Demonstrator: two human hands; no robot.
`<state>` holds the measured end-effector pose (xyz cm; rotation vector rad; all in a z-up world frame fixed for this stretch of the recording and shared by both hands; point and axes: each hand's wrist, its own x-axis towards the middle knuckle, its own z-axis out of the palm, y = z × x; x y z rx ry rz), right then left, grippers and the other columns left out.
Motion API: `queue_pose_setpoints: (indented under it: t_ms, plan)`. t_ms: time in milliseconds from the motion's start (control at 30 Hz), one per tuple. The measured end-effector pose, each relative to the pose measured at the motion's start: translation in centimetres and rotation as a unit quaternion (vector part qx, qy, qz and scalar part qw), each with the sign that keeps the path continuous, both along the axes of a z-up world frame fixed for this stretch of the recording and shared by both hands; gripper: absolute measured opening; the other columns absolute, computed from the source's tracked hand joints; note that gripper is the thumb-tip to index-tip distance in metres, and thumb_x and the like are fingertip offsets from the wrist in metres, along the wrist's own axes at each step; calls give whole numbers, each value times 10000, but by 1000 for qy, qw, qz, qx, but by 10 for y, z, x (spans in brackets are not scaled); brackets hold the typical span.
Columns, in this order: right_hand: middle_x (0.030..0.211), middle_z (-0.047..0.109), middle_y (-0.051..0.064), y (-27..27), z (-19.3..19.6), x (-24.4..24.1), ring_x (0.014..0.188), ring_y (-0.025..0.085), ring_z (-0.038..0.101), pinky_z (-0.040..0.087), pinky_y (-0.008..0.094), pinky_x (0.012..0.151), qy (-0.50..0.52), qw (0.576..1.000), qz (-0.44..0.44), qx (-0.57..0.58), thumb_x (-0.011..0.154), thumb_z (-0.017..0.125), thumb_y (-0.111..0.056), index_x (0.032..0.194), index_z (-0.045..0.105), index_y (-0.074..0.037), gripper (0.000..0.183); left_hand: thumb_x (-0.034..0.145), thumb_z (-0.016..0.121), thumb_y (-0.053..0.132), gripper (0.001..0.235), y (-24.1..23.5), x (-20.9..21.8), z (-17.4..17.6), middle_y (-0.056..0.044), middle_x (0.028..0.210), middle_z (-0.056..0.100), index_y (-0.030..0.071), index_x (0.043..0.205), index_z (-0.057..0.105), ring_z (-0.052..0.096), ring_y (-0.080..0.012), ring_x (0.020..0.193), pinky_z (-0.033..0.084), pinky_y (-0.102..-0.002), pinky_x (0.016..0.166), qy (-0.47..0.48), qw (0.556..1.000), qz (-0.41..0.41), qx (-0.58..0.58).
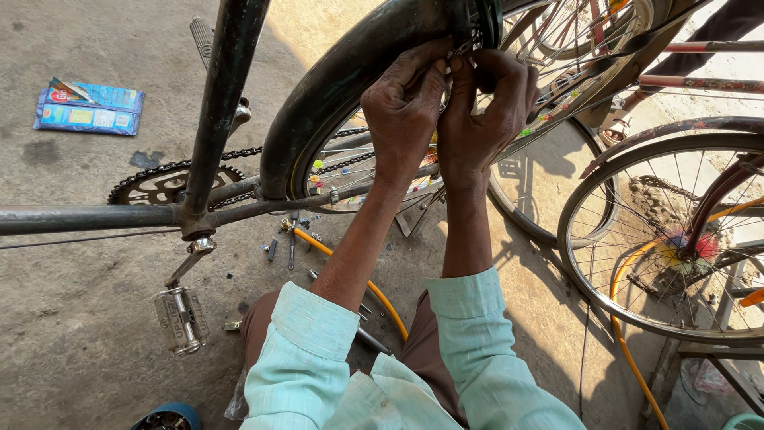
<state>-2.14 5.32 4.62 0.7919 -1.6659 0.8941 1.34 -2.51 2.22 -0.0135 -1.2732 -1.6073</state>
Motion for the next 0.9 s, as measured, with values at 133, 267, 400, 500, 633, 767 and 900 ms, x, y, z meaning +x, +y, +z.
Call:
queue_pose_setpoints:
  t_ms: [133,267,400,500,633,767,900]
  plan:
    - [1164,555,72,11,20,-8,1086,226,546,498,368,976,61,996,53,-21,933,915,-267,1419,463,-57,696,1013,694,59,181,-1,-2,-3,-54,1016,803,74,1182,755,766,-105,848,644,-248,715,5,1000,-18,11]
    - [1196,623,93,26,39,-24,1124,195,630,541,338,975,-31,970,209,116,1007,895,-115,1369,518,-42,528,1016,699,51,164,-3,-6,-6,-50,1006,804,83,1165,759,780,-112,870,664,-251,735,38,999,-21,7]
    - [1167,679,71,30,38,-41,1081,148,664,570,307,936,-158,903,392,82,1067,861,-51,1370,581,-25,414,1022,674,27,170,-5,-9,-7,-58,1025,799,78,1163,756,784,-121,917,687,-266,799,70,997,-39,12]
    - [1093,701,60,28,32,-48,990,129,679,579,292,860,-172,898,399,73,1054,854,-46,1343,611,-16,379,1011,675,17,159,-6,-9,-7,-64,998,802,68,1133,764,786,-121,881,683,-261,776,53,998,-22,7]
    - [1078,701,74,31,29,-49,962,136,682,590,286,820,-122,925,349,90,1054,866,-39,1288,653,-27,316,1014,665,12,166,3,-8,-7,-80,1024,802,50,1146,758,787,-136,932,681,-270,830,42,998,-25,33]
    - [1130,714,68,32,36,-47,962,134,669,568,281,849,-152,902,391,103,1079,840,-50,1327,603,-9,345,1016,702,39,175,9,-7,-5,-91,1085,790,39,1188,733,778,-146,1005,674,-271,875,52,997,-30,39]
    - [1111,751,75,37,40,-51,920,145,696,578,278,819,-116,919,351,139,1081,841,-37,1286,641,-19,287,1010,721,61,218,17,-10,-5,-97,1115,787,43,1227,710,778,-155,1043,674,-271,899,56,993,-58,83]
